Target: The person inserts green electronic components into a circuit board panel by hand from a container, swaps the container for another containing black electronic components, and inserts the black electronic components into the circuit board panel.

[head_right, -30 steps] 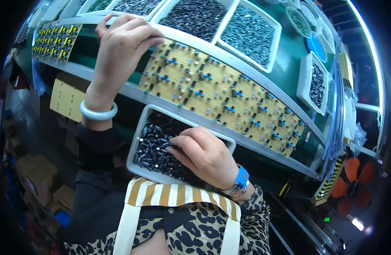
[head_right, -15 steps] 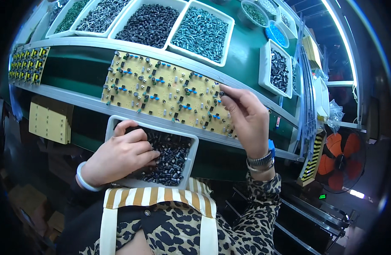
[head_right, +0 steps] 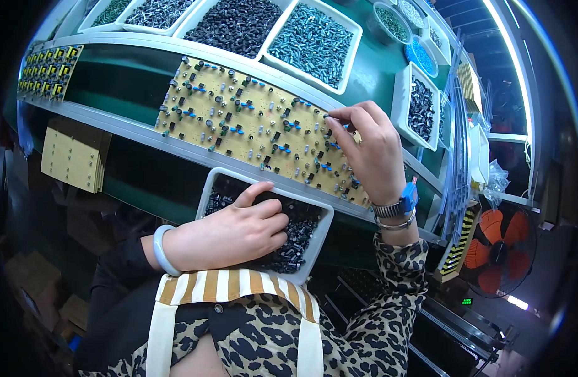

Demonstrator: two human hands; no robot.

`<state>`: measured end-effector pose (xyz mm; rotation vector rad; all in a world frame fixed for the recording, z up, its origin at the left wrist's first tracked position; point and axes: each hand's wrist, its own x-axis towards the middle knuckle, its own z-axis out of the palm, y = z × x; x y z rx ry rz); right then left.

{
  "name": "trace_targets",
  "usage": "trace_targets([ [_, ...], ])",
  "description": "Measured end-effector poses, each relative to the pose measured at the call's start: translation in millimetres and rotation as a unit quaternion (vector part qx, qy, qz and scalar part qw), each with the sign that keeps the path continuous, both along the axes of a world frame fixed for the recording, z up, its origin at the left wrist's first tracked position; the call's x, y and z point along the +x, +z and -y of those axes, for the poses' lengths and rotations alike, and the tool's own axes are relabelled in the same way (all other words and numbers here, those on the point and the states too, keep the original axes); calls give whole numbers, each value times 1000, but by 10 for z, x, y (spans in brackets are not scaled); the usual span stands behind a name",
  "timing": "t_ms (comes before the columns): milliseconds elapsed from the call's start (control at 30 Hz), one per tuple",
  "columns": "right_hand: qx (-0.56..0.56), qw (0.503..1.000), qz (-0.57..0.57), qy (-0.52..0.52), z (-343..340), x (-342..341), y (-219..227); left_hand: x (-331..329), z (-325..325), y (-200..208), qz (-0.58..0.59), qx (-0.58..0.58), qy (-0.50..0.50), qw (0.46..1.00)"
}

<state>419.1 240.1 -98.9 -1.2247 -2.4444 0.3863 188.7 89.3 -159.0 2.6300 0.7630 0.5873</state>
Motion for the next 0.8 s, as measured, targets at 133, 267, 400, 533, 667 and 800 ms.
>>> trace_targets([
  [133, -4, 1000, 18, 15, -44, 10, 34, 15, 20, -5, 40, 4, 23, 999],
  [267, 0, 1000, 26, 15, -64, -9, 21, -4, -13, 27, 37, -22, 20, 999],
  [400, 19, 999, 48, 15, -81, -38, 42, -58, -70, 68, 67, -27, 20, 997],
  [533, 23, 998, 54, 8, -91, -50, 12, -120, -138, 80, 224, -81, 58, 969],
  [667, 44, 998, 34, 1, -44, -87, 32, -278, -237, 130, 240, -93, 146, 955],
  [800, 126, 990, -28, 48, 348, -130, -9, -470, -326, 155, 239, -37, 268, 933],
])
